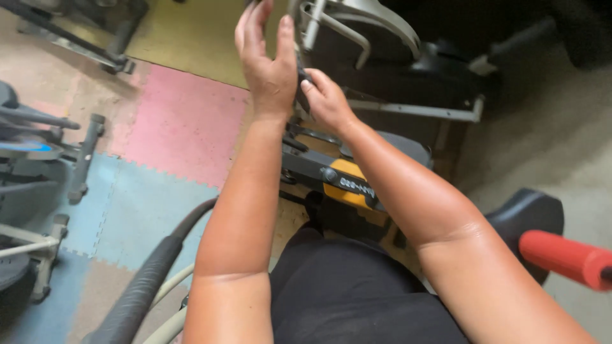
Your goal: Cleaning and wiping down various elliptical and exercise machines using a spray bottle and cloth.
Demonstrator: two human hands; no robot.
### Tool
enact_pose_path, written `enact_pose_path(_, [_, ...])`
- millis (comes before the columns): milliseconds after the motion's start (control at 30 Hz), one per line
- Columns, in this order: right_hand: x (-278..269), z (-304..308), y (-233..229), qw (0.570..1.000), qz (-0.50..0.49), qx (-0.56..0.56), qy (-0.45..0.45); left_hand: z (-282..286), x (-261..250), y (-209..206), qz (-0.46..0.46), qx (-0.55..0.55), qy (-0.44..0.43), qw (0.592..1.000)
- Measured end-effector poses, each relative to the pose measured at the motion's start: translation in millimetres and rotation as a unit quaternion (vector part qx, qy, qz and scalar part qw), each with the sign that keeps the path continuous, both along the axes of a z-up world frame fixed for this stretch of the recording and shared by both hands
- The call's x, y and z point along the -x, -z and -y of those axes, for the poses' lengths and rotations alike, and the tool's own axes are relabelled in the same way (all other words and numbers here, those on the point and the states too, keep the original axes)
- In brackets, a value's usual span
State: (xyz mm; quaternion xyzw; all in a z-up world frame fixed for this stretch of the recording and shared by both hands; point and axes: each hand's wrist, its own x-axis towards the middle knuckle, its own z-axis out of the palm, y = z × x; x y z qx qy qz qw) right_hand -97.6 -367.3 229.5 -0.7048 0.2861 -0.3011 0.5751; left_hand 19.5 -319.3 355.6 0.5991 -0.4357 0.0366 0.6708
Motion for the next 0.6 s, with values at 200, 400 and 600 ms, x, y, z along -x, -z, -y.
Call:
enact_pose_path(200, [166.7,34.6,-23.1,0.993,-0.086,-0.048,0.061,-30.2,88.6,97.7,-0.007,-0.149,0.071,0.986])
enact_pose_path(400, [341.6,22.4,-111.5,0.988,-0.012,0.038,0.151,-42.4,269.3,102.0,0.012,-0.233,0.317,0.919])
enact_pose_path(600, [589.9,-43.8,-188.7,0.932,-0.005,0.129,0.338,-64.9,422.5,52.2,0.077,-0.198,0.529,0.822])
